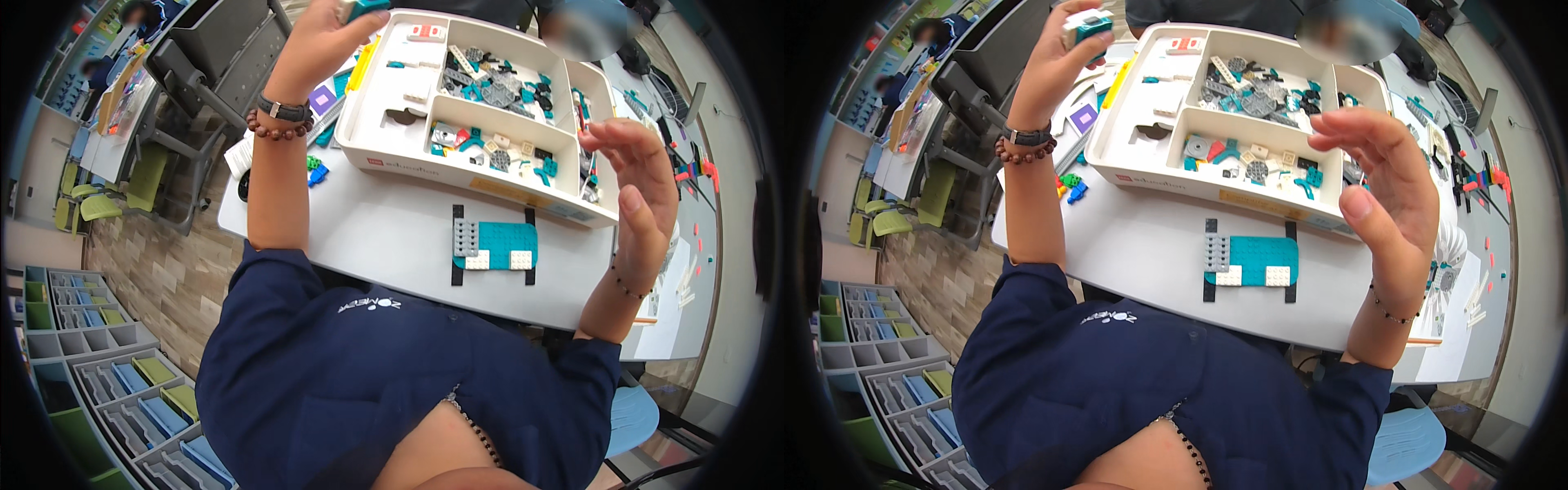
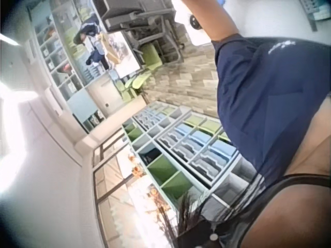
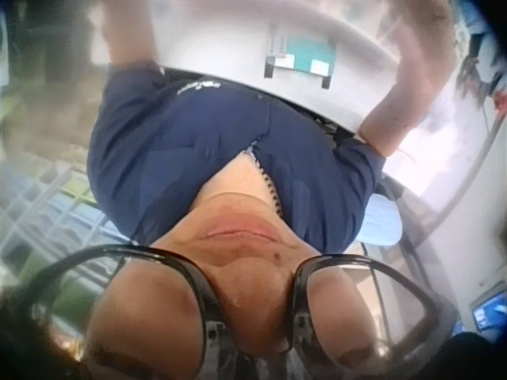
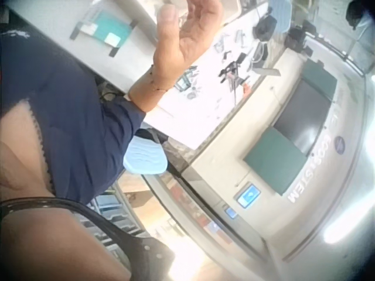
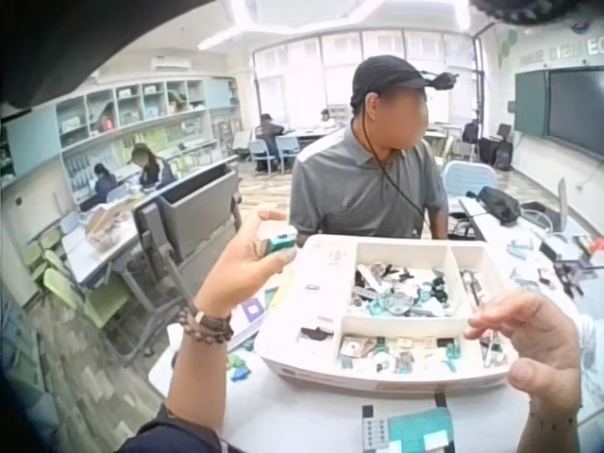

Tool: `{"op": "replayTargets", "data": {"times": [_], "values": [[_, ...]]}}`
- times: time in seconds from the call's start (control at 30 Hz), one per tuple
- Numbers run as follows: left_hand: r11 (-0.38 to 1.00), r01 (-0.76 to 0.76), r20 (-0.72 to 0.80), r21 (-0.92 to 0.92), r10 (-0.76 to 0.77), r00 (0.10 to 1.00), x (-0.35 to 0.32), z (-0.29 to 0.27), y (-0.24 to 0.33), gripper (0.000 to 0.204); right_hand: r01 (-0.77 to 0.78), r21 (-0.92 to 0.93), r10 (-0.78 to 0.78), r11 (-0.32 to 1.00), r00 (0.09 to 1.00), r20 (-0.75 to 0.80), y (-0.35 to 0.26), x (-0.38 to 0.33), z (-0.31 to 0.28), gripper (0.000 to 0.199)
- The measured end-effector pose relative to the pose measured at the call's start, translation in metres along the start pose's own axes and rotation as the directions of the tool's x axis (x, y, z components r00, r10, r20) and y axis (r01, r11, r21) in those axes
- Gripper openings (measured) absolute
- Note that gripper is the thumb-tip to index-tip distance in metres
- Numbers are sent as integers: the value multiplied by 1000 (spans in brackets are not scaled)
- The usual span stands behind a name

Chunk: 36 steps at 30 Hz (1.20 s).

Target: The person assembles LEGO Education bricks by selecting pieces from a compartmentalized tray and connecting them on a table. They repeatedly pick, align, and press together white, teal, and black bricks to build small structures, occasionally adjusting the arrangement.

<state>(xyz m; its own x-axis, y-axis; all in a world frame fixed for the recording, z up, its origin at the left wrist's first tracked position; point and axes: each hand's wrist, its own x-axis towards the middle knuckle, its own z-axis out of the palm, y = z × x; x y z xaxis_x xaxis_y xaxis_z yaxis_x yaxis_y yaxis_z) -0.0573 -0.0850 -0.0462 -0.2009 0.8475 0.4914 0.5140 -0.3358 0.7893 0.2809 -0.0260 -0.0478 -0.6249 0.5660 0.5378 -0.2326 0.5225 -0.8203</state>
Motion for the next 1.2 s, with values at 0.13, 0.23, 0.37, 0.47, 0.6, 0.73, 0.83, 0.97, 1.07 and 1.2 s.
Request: {"op": "replayTargets", "data": {"times": [0.13,0.23,0.37,0.47,0.6,0.73,0.83,0.97,1.07,1.2], "values": [[930,-26,270,366,-80,959,-22,7,-28,44,33,-36,-31,999,999,42,-6,1,0,53],[897,-93,304,432,-48,951,-42,18,-41,44,51,-28,-49,998,997,61,-9,2,1,51],[862,-171,331,478,3,943,-50,25,-33,45,20,-45,-16,999,997,80,-8,3,3,51],[857,-225,289,464,94,953,-53,24,-33,47,15,-56,-8,998,993,117,-7,3,2,49],[886,-225,277,405,115,954,-55,23,-36,49,8,-57,-1,998,991,135,-8,2,4,47],[901,-161,256,404,57,965,-57,25,-34,46,-5,-61,14,998,988,151,-8,3,4,46],[958,-75,251,277,3,968,-59,20,-35,42,-7,-72,19,997,985,171,-8,4,4,44],[996,-18,220,-87,37,975,-67,13,-62,38,-7,-91,25,996,980,198,-10,4,3,43],[989,-14,212,-149,46,976,-73,12,-60,33,-2,-114,25,993,978,206,-10,5,2,42],[982,2,228,-186,41,973,-77,13,-53,30,-2,-114,26,993,977,211,-9,5,4,41]]}}
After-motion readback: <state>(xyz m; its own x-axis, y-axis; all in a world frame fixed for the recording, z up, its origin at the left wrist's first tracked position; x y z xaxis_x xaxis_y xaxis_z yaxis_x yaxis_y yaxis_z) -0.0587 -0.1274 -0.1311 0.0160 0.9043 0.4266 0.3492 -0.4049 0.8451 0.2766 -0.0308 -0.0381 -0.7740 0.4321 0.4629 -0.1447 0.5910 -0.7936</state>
